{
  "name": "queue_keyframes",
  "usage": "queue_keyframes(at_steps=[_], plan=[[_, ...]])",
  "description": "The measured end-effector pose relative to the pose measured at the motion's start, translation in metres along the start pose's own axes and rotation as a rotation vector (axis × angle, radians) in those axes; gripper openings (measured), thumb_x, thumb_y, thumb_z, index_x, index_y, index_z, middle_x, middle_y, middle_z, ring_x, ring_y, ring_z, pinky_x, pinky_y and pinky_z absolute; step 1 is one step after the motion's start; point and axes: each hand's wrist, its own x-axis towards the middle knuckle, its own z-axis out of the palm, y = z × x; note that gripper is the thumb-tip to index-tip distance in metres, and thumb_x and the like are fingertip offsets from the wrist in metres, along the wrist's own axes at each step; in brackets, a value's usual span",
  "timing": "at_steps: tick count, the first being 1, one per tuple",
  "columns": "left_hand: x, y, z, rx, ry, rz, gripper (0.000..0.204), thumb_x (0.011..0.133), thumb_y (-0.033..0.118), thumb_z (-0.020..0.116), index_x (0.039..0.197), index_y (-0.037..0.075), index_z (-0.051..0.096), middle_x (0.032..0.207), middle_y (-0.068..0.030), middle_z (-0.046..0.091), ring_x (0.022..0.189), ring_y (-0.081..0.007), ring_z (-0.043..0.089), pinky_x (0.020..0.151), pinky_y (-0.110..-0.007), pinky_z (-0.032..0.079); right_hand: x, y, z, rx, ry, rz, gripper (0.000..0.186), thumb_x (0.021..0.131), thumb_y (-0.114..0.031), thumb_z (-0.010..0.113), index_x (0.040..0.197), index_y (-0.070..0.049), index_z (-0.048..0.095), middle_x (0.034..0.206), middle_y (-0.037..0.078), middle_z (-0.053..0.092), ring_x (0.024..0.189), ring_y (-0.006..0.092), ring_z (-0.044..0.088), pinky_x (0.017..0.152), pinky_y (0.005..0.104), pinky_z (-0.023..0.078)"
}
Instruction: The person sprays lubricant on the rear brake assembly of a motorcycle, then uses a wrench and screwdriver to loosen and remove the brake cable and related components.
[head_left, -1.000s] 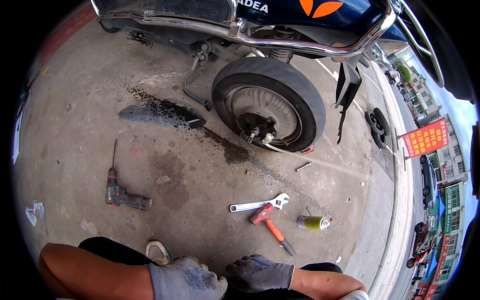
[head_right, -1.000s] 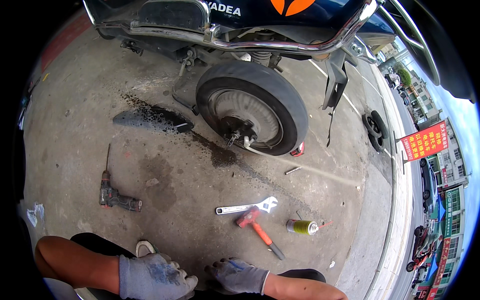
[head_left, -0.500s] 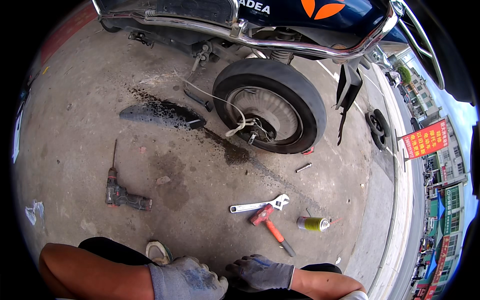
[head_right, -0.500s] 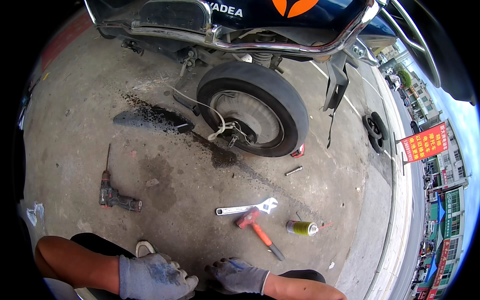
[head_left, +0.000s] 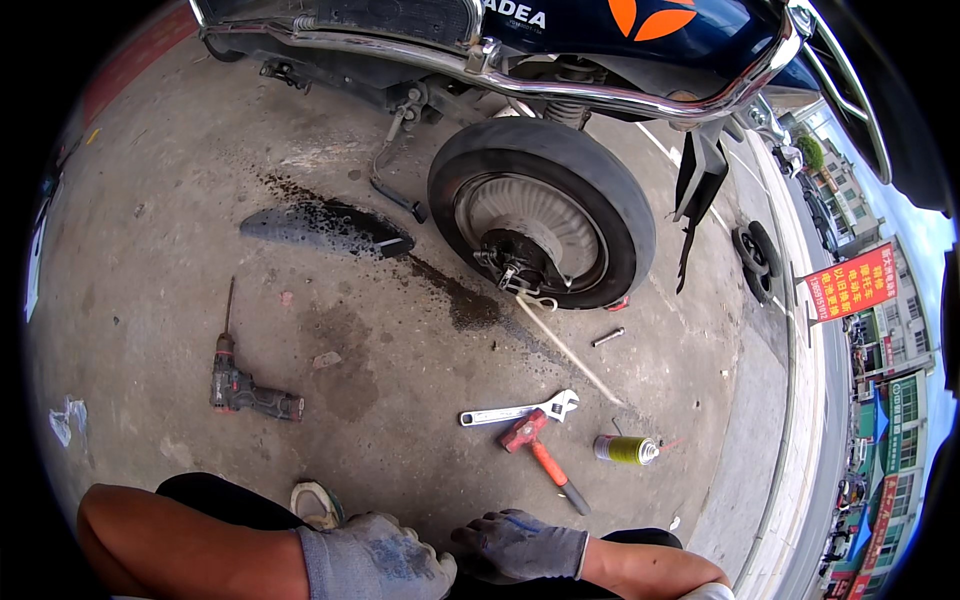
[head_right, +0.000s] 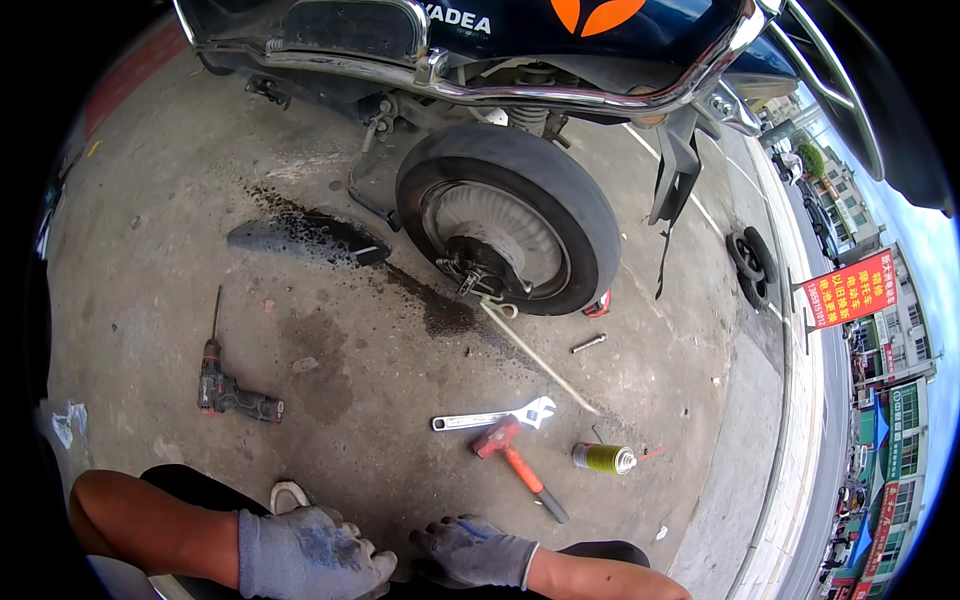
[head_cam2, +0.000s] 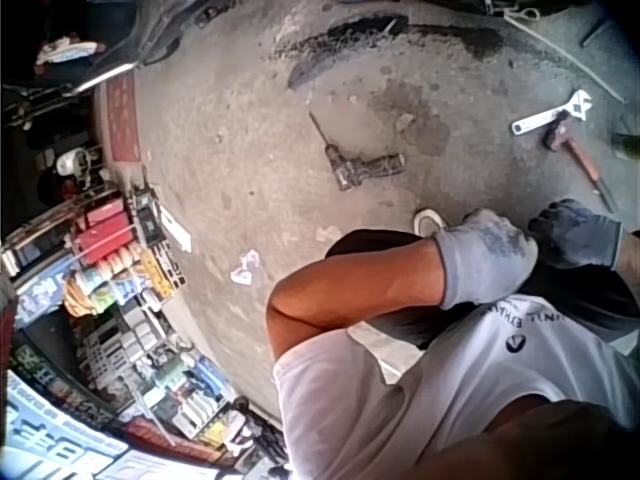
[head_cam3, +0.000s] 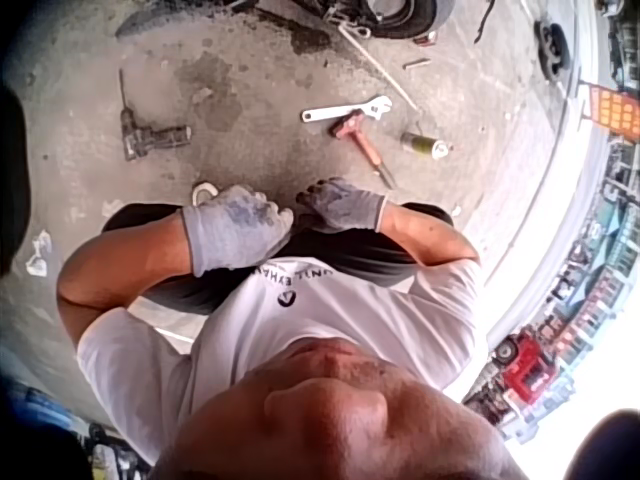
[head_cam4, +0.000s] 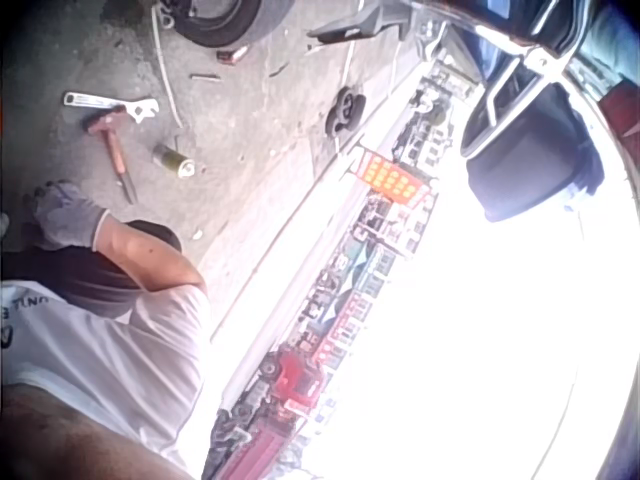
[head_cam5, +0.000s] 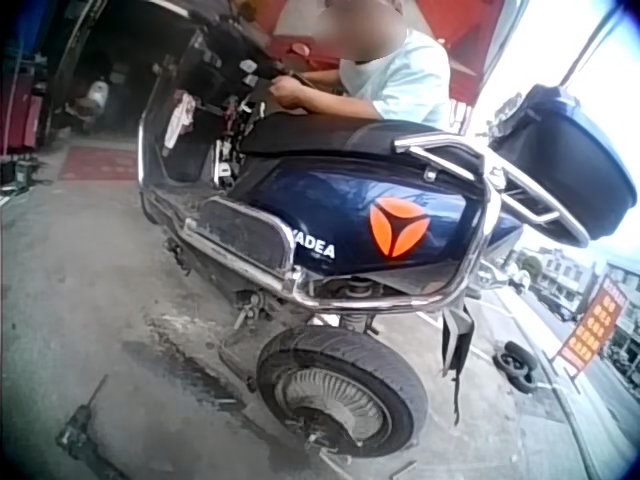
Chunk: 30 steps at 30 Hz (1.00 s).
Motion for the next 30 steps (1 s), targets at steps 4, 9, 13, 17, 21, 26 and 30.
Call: queue_keyframes(at_steps=[4, 9, 13, 17, 21, 26, 30], plan=[[0.000, 0.000, 0.001, 0.003, 0.022, 0.006, 0.021, 0.090, 0.022, 0.054, 0.086, 0.003, 0.062, 0.074, -0.0175, 0.069, 0.069, -0.0332, 0.071, 0.061, -0.047, 0.055, 0.000, -0.001, 0.001, 0.001, 0.003, 0.013, 0.043, 0.093, -0.035, 0.063, 0.122, -0.004, 0.059, 0.101, 0.019, 0.069, 0.095, 0.0386, 0.067, 0.083, 0.0469, 0.054], [-0.001, 0.000, 0.003, 0.002, 0.029, 0.003, 0.021, 0.089, 0.022, 0.054, 0.086, 0.003, 0.062, 0.074, -0.0172, 0.069, 0.068, -0.0327, 0.071, 0.062, -0.047, 0.055, 0.000, -0.001, -0.003, 0.019, -0.007, 0.015, 0.042, 0.093, -0.035, 0.063, 0.121, -0.004, 0.059, 0.100, 0.019, 0.068, 0.095, 0.0389, 0.067, 0.083, 0.0472, 0.054], [-0.001, 0.000, 0.000, 0.012, 0.006, 0.003, 0.021, 0.089, 0.022, 0.054, 0.087, 0.003, 0.063, 0.075, -0.0171, 0.070, 0.069, -0.0327, 0.071, 0.062, -0.047, 0.055, 0.001, 0.005, 0.004, -0.012, 0.010, -0.025, 0.052, 0.093, -0.040, 0.062, 0.128, -0.001, 0.059, 0.100, 0.021, 0.068, 0.091, 0.0387, 0.068, 0.082, 0.0454, 0.055], [-0.001, -0.001, 0.000, 0.008, 0.021, 0.010, 0.021, 0.089, 0.022, 0.054, 0.087, 0.003, 0.063, 0.075, -0.0169, 0.070, 0.069, -0.0327, 0.071, 0.062, -0.047, 0.056, 0.001, 0.002, 0.001, -0.003, 0.007, -0.006, 0.046, 0.092, -0.036, 0.063, 0.124, -0.003, 0.059, 0.100, 0.020, 0.068, 0.093, 0.0386, 0.067, 0.083, 0.0462, 0.055], [-0.002, -0.001, 0.001, 0.001, 0.048, 0.012, 0.021, 0.089, 0.022, 0.054, 0.087, 0.003, 0.063, 0.075, -0.0170, 0.070, 0.069, -0.0328, 0.071, 0.063, -0.047, 0.056, 0.001, 0.001, 0.000, 0.007, 0.001, 0.008, 0.042, 0.092, -0.034, 0.064, 0.122, -0.004, 0.060, 0.100, 0.019, 0.068, 0.095, 0.0385, 0.067, 0.083, 0.0464, 0.055], [0.010, -0.012, 0.009, -0.092, -0.111, 0.054, 0.036, 0.098, 0.029, 0.048, 0.102, -0.005, 0.058, 0.075, -0.0215, 0.067, 0.074, -0.0379, 0.071, 0.067, -0.050, 0.056, 0.001, 0.002, 0.002, -0.004, 0.041, -0.031, 0.048, 0.093, -0.038, 0.062, 0.123, -0.001, 0.059, 0.096, 0.021, 0.068, 0.088, 0.0391, 0.068, 0.080, 0.0465, 0.055], [-0.002, 0.001, 0.001, -0.002, 0.048, -0.005, 0.021, 0.090, 0.022, 0.053, 0.087, 0.003, 0.063, 0.075, -0.0176, 0.070, 0.069, -0.0334, 0.071, 0.063, -0.048, 0.056, 0.002, -0.001, -0.002, 0.013, 0.000, 0.028, 0.041, 0.092, -0.033, 0.064, 0.121, -0.004, 0.060, 0.100, 0.020, 0.068, 0.093, 0.0398, 0.067, 0.083, 0.0467, 0.055]])
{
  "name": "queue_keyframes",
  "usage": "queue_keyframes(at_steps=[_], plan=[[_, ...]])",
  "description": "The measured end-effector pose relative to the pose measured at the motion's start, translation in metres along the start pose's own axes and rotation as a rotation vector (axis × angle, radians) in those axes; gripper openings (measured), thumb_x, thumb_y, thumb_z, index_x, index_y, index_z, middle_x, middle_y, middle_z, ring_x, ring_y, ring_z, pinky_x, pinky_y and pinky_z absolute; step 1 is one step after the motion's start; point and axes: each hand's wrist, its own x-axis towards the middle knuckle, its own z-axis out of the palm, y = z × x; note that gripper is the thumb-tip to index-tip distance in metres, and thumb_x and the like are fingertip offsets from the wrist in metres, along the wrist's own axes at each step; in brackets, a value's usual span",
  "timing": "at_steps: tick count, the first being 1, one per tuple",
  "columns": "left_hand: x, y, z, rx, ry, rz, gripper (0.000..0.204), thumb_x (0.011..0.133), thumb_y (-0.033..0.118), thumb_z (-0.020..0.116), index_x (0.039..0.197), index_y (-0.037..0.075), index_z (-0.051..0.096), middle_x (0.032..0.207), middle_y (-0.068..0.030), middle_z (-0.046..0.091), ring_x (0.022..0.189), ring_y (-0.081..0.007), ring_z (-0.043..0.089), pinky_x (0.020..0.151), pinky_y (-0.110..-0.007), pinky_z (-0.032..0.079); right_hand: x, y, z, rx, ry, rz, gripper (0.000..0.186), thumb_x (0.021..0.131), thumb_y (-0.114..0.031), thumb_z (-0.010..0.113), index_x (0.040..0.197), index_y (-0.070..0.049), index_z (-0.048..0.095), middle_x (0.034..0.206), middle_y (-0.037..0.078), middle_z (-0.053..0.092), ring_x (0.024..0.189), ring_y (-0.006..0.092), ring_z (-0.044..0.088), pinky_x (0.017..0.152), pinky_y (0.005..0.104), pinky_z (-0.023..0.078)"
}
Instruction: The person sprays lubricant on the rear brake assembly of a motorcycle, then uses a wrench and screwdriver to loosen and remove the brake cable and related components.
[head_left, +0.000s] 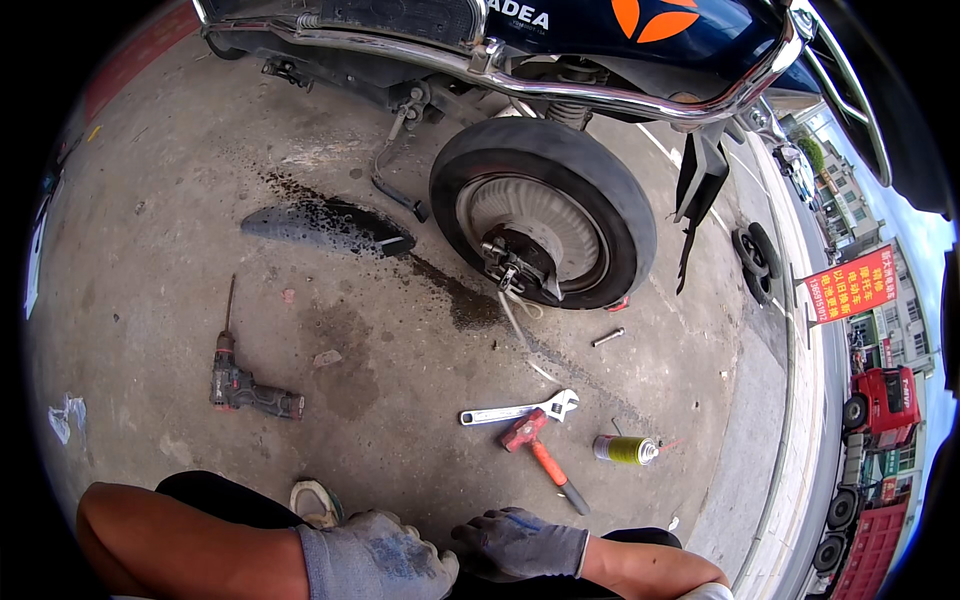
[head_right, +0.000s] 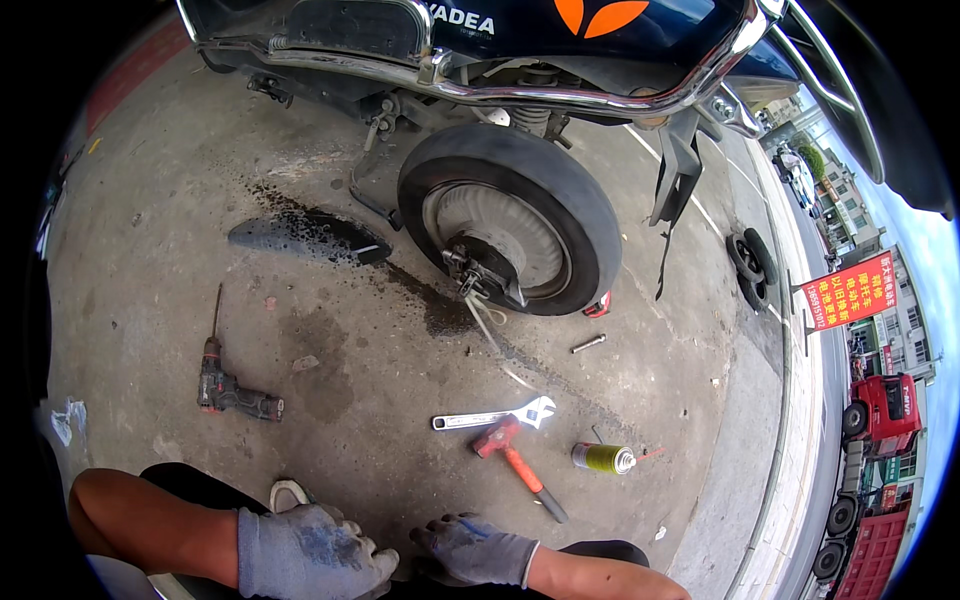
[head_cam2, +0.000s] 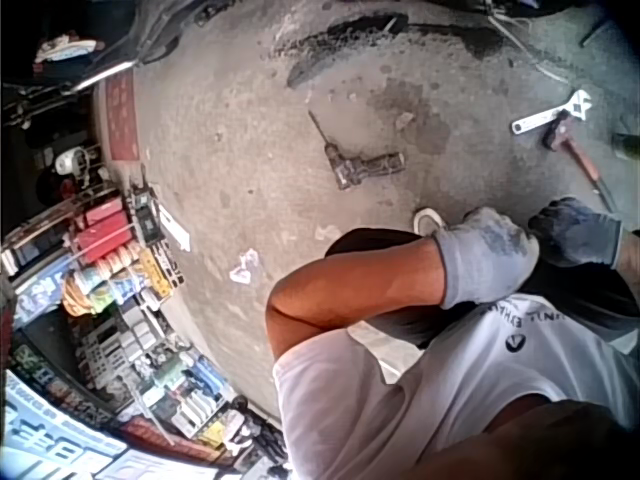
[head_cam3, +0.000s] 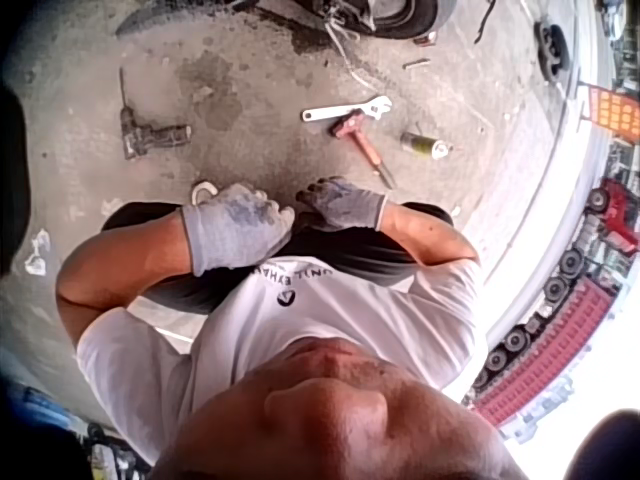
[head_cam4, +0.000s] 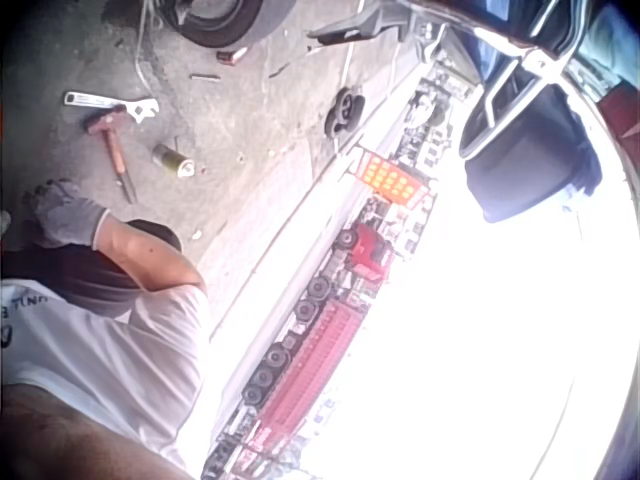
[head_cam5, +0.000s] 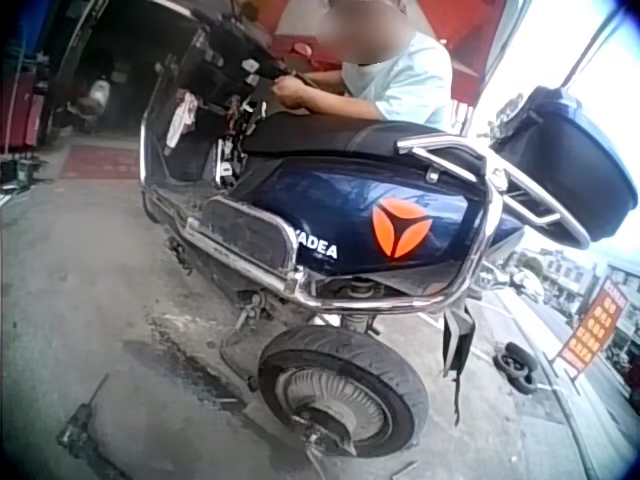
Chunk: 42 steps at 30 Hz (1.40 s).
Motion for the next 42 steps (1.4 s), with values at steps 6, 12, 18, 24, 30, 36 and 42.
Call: queue_keyframes(at_steps=[6, 12, 18, 24, 30, 36, 42], plan=[[0.002, -0.001, 0.000, 0.013, -0.080, -0.008, 0.021, 0.090, 0.022, 0.054, 0.087, 0.003, 0.063, 0.075, -0.0180, 0.070, 0.070, -0.0335, 0.072, 0.063, -0.048, 0.056, 0.000, 0.000, -0.001, 0.014, 0.020, -0.019, 0.042, 0.092, -0.033, 0.064, 0.122, -0.004, 0.060, 0.100, 0.021, 0.068, 0.093, 0.0399, 0.067, 0.083, 0.0467, 0.055], [0.001, -0.002, 0.000, -0.004, -0.034, 0.018, 0.021, 0.090, 0.023, 0.054, 0.087, 0.003, 0.063, 0.074, -0.0173, 0.069, 0.068, -0.0334, 0.071, 0.062, -0.048, 0.055, 0.000, -0.001, -0.003, -0.003, 0.001, 0.009, 0.043, 0.092, -0.033, 0.064, 0.122, -0.004, 0.060, 0.101, 0.020, 0.068, 0.095, 0.0387, 0.067, 0.084, 0.0463, 0.054], [-0.001, -0.002, 0.001, -0.002, -0.001, 0.017, 0.021, 0.090, 0.023, 0.054, 0.087, 0.004, 0.063, 0.075, -0.0174, 0.069, 0.069, -0.0334, 0.071, 0.063, -0.048, 0.055, 0.000, -0.003, -0.005, 0.006, -0.015, 0.026, 0.046, 0.091, -0.034, 0.065, 0.125, -0.004, 0.059, 0.102, 0.020, 0.068, 0.095, 0.0383, 0.067, 0.086, 0.0458, 0.054], [0.000, 0.001, -0.004, 0.012, -0.027, 0.001, 0.022, 0.090, 0.023, 0.054, 0.088, 0.003, 0.063, 0.076, -0.0175, 0.070, 0.070, -0.0334, 0.071, 0.063, -0.048, 0.055, -0.001, -0.004, -0.009, 0.001, -0.019, 0.018, 0.046, 0.092, -0.033, 0.065, 0.126, -0.004, 0.058, 0.102, 0.020, 0.068, 0.094, 0.0388, 0.067, 0.085, 0.0461, 0.054], [0.000, 0.000, -0.003, 0.024, -0.016, 0.008, 0.022, 0.090, 0.023, 0.054, 0.088, 0.004, 0.063, 0.076, -0.0173, 0.070, 0.070, -0.0329, 0.071, 0.064, -0.047, 0.056, -0.001, -0.005, -0.012, -0.001, -0.020, 0.010, 0.046, 0.092, -0.034, 0.065, 0.125, -0.003, 0.059, 0.102, 0.020, 0.068, 0.093, 0.0391, 0.067, 0.084, 0.0465, 0.054], [0.009, -0.017, 0.017, -0.021, -0.095, 0.101, 0.023, 0.088, 0.018, 0.057, 0.097, -0.003, 0.063, 0.080, -0.0175, 0.071, 0.076, -0.0327, 0.073, 0.059, -0.048, 0.056, -0.007, 0.002, -0.018, -0.039, 0.162, -0.098, 0.041, 0.093, -0.038, 0.065, 0.117, -0.004, 0.062, 0.096, 0.018, 0.068, 0.089, 0.0383, 0.067, 0.080, 0.0456, 0.055], [-0.006, 0.002, -0.002, 0.021, -0.025, -0.011, 0.021, 0.090, 0.021, 0.053, 0.088, 0.003, 0.063, 0.076, -0.0173, 0.070, 0.071, -0.0326, 0.072, 0.064, -0.047, 0.056, -0.113, 0.035, -0.109, 0.325, 0.051, 0.526, 0.020, 0.090, -0.027, 0.072, 0.096, -0.008, 0.071, 0.084, 0.009, 0.072, 0.082, 0.0238, 0.069, 0.073, 0.0338, 0.052]])
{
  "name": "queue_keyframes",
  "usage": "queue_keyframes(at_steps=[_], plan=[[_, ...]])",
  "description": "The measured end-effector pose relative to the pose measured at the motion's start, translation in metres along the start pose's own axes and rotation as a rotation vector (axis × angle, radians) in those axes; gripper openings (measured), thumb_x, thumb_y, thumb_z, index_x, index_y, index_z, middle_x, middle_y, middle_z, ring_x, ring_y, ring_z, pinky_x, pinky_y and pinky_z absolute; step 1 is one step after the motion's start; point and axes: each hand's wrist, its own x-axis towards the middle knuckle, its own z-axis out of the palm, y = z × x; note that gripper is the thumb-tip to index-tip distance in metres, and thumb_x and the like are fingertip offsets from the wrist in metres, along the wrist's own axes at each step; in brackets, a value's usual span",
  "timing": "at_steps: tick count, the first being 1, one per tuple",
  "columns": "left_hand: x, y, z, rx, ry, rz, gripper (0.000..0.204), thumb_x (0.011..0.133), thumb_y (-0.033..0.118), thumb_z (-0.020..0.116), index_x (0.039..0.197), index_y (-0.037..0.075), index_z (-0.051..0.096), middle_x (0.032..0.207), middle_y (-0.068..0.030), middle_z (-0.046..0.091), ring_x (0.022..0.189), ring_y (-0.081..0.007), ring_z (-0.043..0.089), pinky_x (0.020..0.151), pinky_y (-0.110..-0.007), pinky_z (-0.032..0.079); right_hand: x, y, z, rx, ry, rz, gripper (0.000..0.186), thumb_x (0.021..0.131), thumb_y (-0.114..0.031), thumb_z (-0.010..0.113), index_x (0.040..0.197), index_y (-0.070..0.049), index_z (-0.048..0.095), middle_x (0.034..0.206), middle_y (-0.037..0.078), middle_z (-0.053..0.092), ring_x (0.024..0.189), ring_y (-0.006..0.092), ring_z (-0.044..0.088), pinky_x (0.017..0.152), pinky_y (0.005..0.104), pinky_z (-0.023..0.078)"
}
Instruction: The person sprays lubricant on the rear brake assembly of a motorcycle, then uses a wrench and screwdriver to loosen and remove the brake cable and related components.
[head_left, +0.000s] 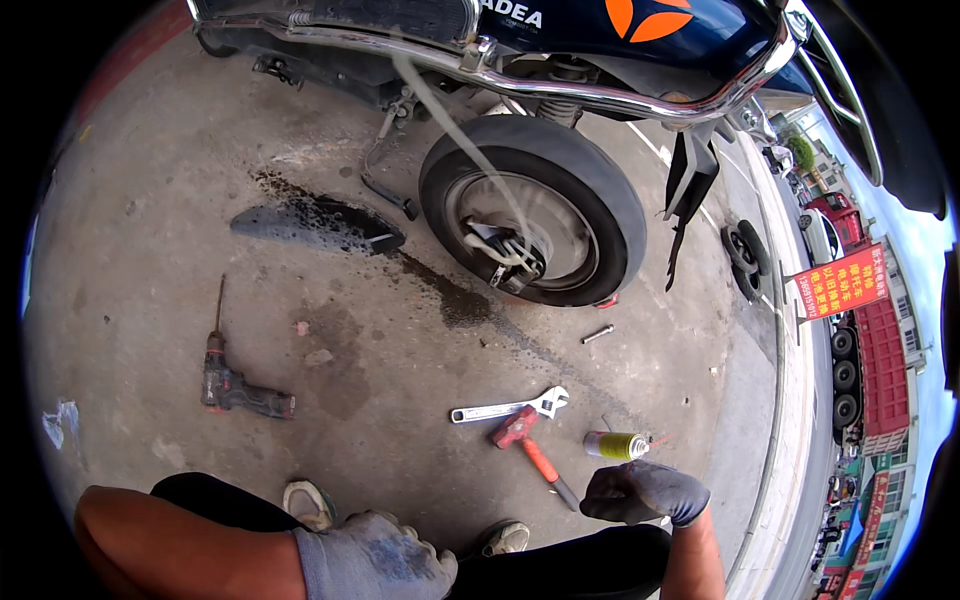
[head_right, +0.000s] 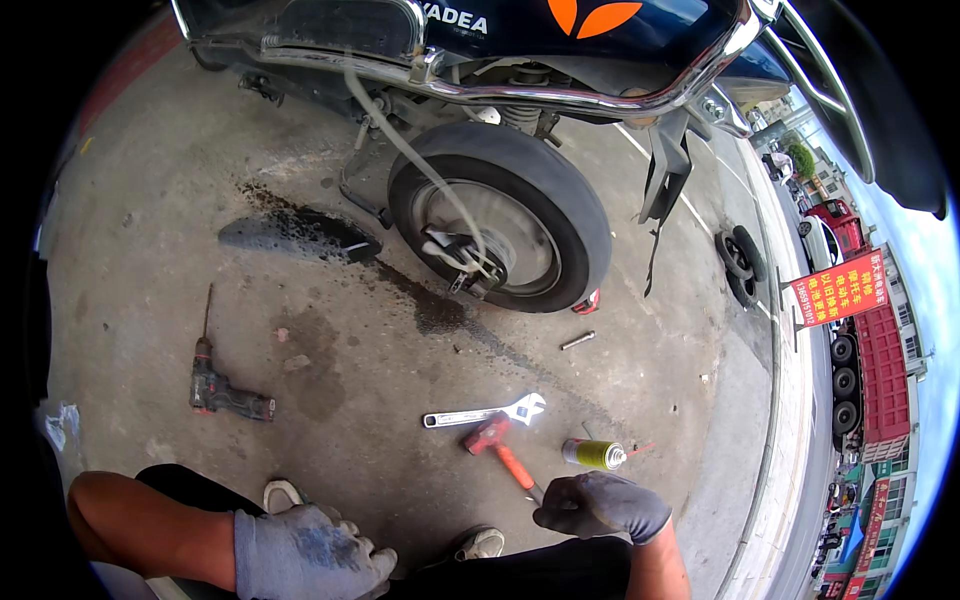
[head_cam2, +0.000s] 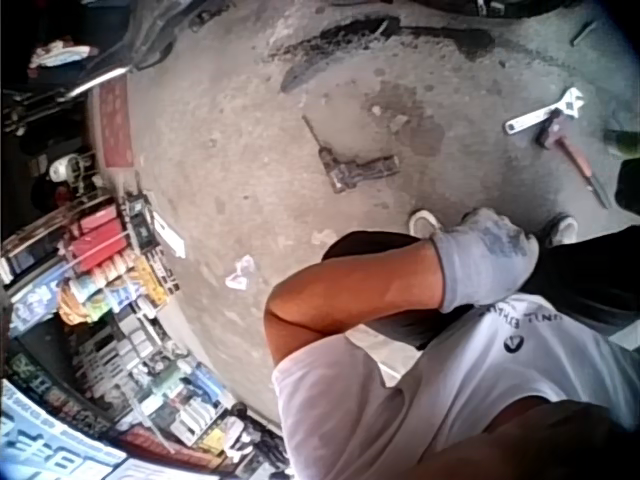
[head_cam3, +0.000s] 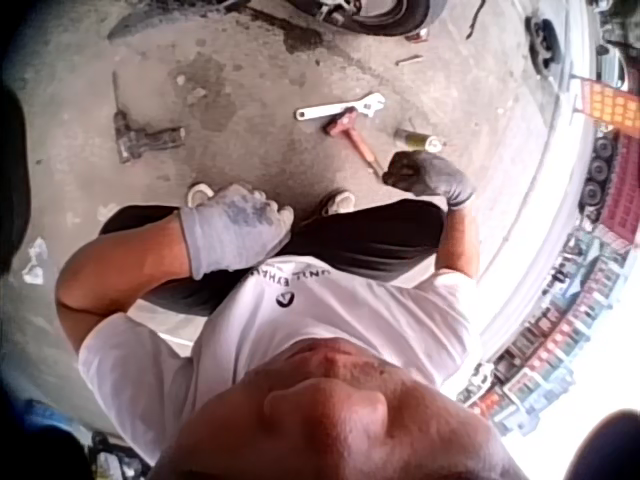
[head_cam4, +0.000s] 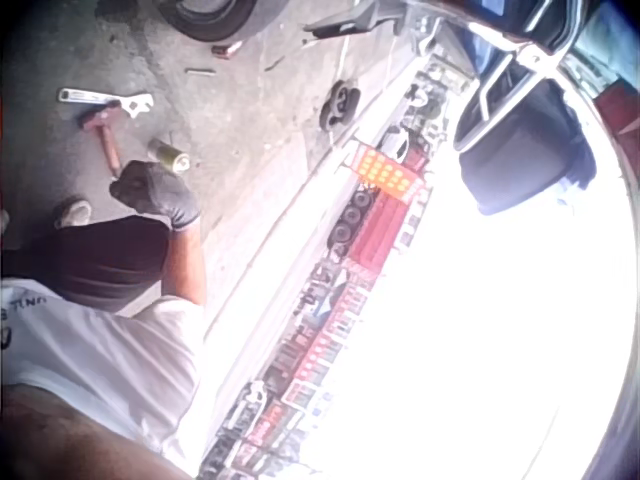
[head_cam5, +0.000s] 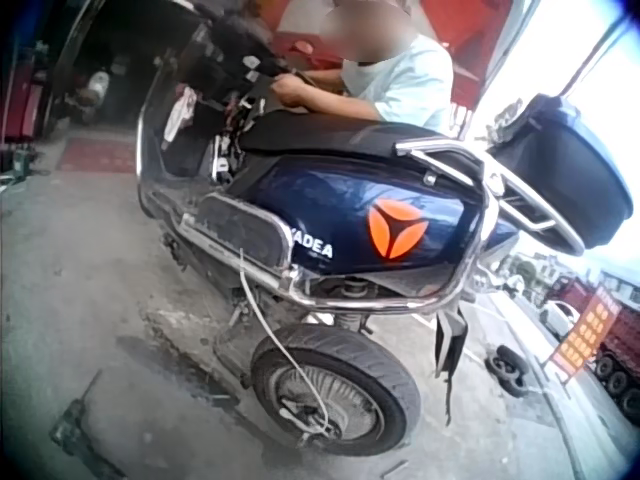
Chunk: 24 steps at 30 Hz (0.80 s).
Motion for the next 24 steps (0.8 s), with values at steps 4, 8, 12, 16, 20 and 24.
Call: queue_keyframes(at_steps=[4, 8, 12, 16, 20, 24], plan=[[0.012, -0.006, -0.003, 0.004, -0.047, 0.014, 0.021, 0.090, 0.020, 0.052, 0.089, 0.003, 0.063, 0.078, -0.0185, 0.071, 0.074, -0.0329, 0.073, 0.065, -0.046, 0.056, -0.035, 0.173, 0.035, 0.527, -0.014, 0.461, 0.018, 0.088, -0.014, 0.070, 0.104, -0.006, 0.073, 0.095, 0.006, 0.074, 0.085, 0.0171, 0.070, 0.073, 0.0300, 0.055], [0.020, -0.008, 0.006, -0.004, -0.120, -0.024, 0.033, 0.096, 0.030, 0.051, 0.100, 0.000, 0.062, 0.076, -0.0172, 0.070, 0.071, -0.0329, 0.072, 0.061, -0.052, 0.053, -0.003, 0.293, 0.118, 0.767, 0.629, 0.616, 0.087, 0.084, -0.033, 0.080, 0.145, 0.007, 0.032, 0.113, 0.018, 0.070, 0.099, 0.0214, 0.066, 0.083, 0.0322, 0.051], [0.037, -0.009, 0.019, -0.018, -0.165, -0.047, 0.040, 0.098, 0.038, 0.051, 0.105, 0.001, 0.063, 0.075, -0.0152, 0.070, 0.068, -0.0300, 0.071, 0.056, -0.055, 0.050, 0.080, 0.302, 0.122, 0.850, 1.169, 0.136, 0.087, 0.080, -0.030, 0.085, 0.143, 0.003, 0.035, 0.129, 0.016, 0.058, 0.112, 0.0244, 0.059, 0.094, 0.0367, 0.050], [0.052, -0.010, 0.028, -0.017, -0.201, -0.086, 0.038, 0.098, 0.037, 0.052, 0.103, 0.001, 0.064, 0.074, -0.0160, 0.070, 0.068, -0.0300, 0.071, 0.056, -0.054, 0.049, 0.116, 0.322, 0.109, 0.824, 1.514, 0.244, 0.045, 0.085, -0.021, 0.078, 0.119, -0.003, 0.054, 0.100, 0.003, 0.063, 0.087, 0.0149, 0.059, 0.078, 0.0305, 0.051], [0.037, -0.011, 0.031, -0.077, -0.213, -0.126, 0.036, 0.097, 0.035, 0.054, 0.103, 0.001, 0.062, 0.072, -0.0168, 0.068, 0.067, -0.0295, 0.070, 0.055, -0.055, 0.048, 0.094, 0.336, 0.137, 1.240, 1.386, 0.088, 0.029, 0.089, -0.023, 0.072, 0.110, -0.006, 0.061, 0.104, 0.006, 0.062, 0.096, 0.0170, 0.060, 0.082, 0.0350, 0.054], [0.033, -0.028, 0.051, -0.178, -0.048, 0.003, 0.031, 0.097, 0.029, 0.053, 0.100, -0.002, 0.059, 0.069, -0.0172, 0.066, 0.064, -0.0308, 0.069, 0.053, -0.051, 0.051, -0.018, 0.322, 0.157, 1.514, 1.052, -0.109, 0.030, 0.093, -0.025, 0.067, 0.115, -0.006, 0.059, 0.107, 0.009, 0.064, 0.105, 0.0245, 0.062, 0.095, 0.0424, 0.052]])
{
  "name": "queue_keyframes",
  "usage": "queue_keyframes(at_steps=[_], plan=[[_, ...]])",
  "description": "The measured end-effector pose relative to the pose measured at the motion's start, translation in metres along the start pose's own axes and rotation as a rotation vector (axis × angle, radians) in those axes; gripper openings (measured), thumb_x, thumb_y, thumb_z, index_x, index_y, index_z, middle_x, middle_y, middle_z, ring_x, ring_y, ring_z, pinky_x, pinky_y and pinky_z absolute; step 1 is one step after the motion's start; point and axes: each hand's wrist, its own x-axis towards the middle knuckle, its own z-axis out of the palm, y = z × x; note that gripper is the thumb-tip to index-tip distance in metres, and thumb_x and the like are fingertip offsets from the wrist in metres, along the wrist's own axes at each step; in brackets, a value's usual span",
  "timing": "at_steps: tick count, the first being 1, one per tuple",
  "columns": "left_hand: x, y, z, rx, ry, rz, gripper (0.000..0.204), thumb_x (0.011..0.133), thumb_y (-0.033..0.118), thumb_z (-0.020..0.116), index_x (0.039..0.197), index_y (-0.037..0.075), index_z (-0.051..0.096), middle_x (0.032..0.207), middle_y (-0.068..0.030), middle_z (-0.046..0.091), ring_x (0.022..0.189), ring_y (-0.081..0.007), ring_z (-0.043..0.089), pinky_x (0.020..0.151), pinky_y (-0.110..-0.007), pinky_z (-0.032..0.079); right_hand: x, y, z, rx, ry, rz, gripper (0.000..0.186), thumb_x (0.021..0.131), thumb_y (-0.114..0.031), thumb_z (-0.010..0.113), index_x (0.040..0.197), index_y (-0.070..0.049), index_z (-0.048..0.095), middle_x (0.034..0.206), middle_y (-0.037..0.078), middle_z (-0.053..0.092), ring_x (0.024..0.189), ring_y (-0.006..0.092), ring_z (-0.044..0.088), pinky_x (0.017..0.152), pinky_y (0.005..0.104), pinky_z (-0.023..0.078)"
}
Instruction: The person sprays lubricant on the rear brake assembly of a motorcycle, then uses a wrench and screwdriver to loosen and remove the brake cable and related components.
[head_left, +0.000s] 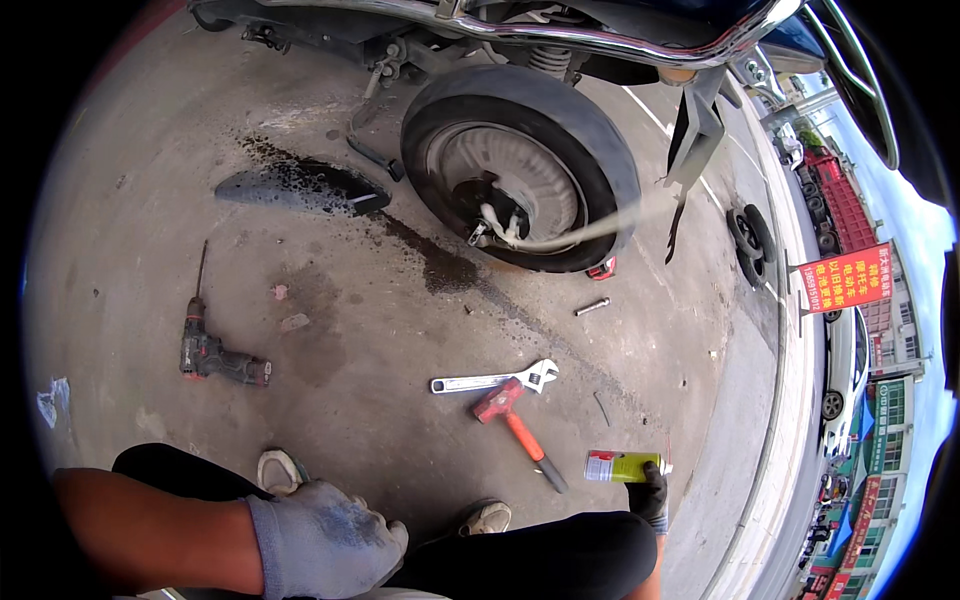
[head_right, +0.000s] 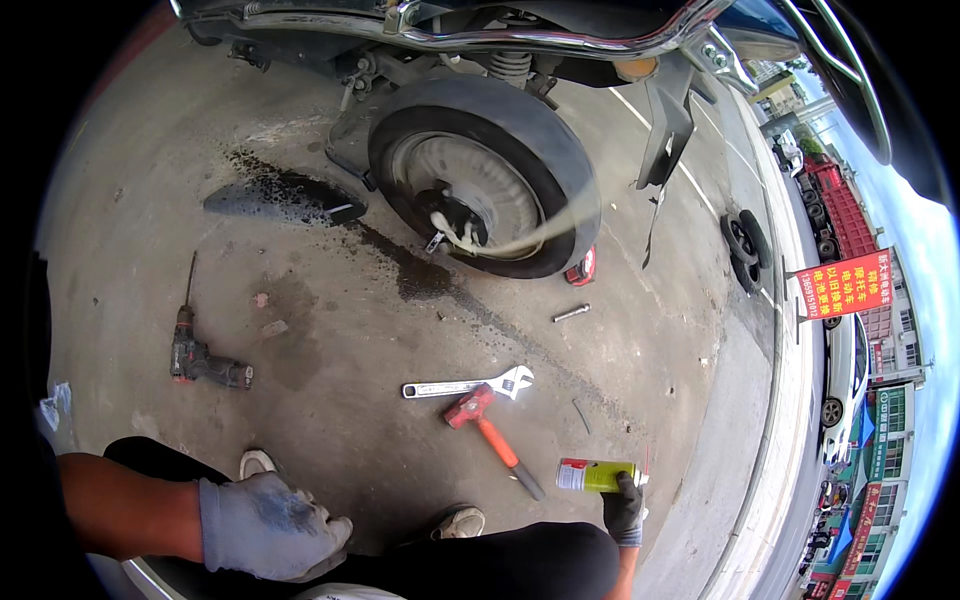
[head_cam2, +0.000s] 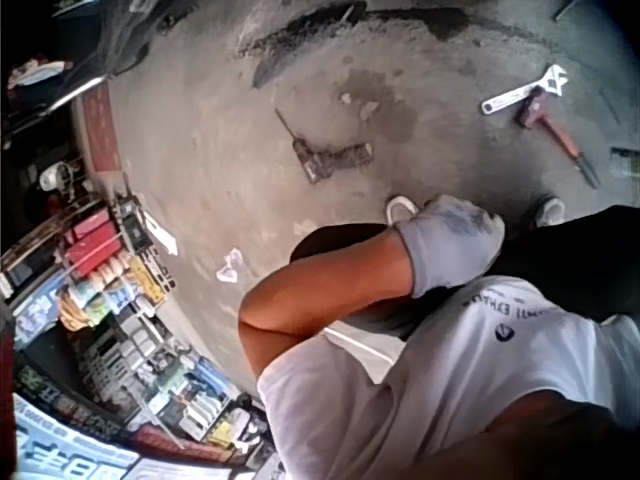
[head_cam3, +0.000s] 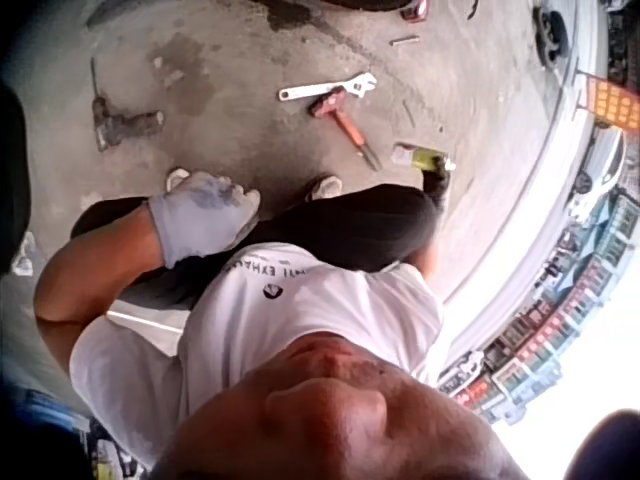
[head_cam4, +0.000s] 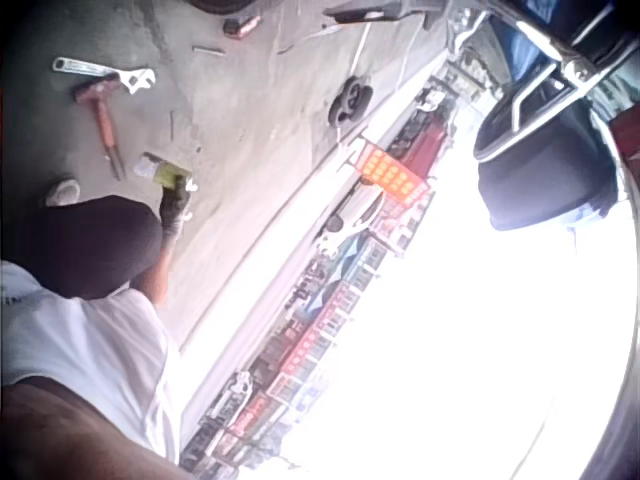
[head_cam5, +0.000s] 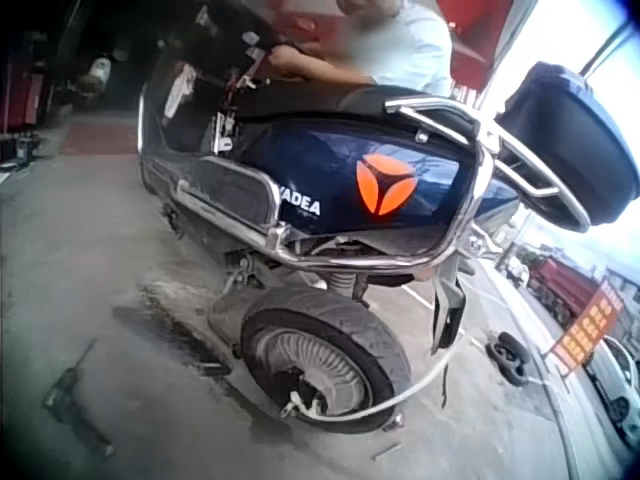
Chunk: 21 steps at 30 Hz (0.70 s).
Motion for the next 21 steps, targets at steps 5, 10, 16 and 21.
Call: queue_keyframes(at_steps=[5, 10, 16, 21], plan=[[-0.010, 0.017, -0.023, 0.033, -0.145, -0.024, 0.025, 0.095, 0.020, 0.051, 0.093, -0.005, 0.055, 0.069, -0.0176, 0.066, 0.065, -0.0332, 0.069, 0.054, -0.044, 0.055, -0.031, -0.089, 0.136, -0.503, -0.366, 0.140, 0.076, 0.080, -0.002, 0.071, 0.146, -0.006, 0.034, 0.116, 0.016, 0.066, 0.115, 0.0295, 0.061, 0.103, 0.0428, 0.047], [-0.004, 0.016, -0.023, 0.051, -0.091, 0.130, 0.030, 0.089, 0.020, 0.055, 0.099, -0.008, 0.057, 0.075, -0.0183, 0.067, 0.071, -0.0329, 0.070, 0.058, -0.046, 0.056, -0.080, -0.090, 0.308, -0.804, -0.773, 0.277, 0.106, 0.077, -0.004, 0.079, 0.161, -0.015, 0.014, 0.129, 0.013, 0.058, 0.110, 0.0242, 0.061, 0.099, 0.0361, 0.049], [-0.034, 0.029, -0.032, 0.205, -0.037, 0.083, 0.030, 0.088, 0.021, 0.054, 0.102, -0.005, 0.061, 0.080, -0.0168, 0.070, 0.074, -0.0309, 0.072, 0.066, -0.045, 0.057, -0.086, -0.063, 0.431, -1.094, -0.643, -0.848, 0.078, 0.075, -0.019, 0.086, 0.142, -0.015, 0.046, 0.128, 0.020, 0.058, 0.114, 0.0341, 0.063, 0.093, 0.0418, 0.053], [-0.057, 0.027, -0.029, 0.214, 0.165, 0.083, 0.022, 0.089, 0.019, 0.053, 0.094, 0.003, 0.067, 0.081, -0.0144, 0.073, 0.075, -0.0282, 0.071, 0.068, -0.042, 0.054, -0.040, -0.052, 0.450, -1.147, -0.594, -1.004, 0.076, 0.075, -0.018, 0.085, 0.140, -0.012, 0.047, 0.124, 0.020, 0.059, 0.110, 0.0365, 0.063, 0.092, 0.0437, 0.053]])
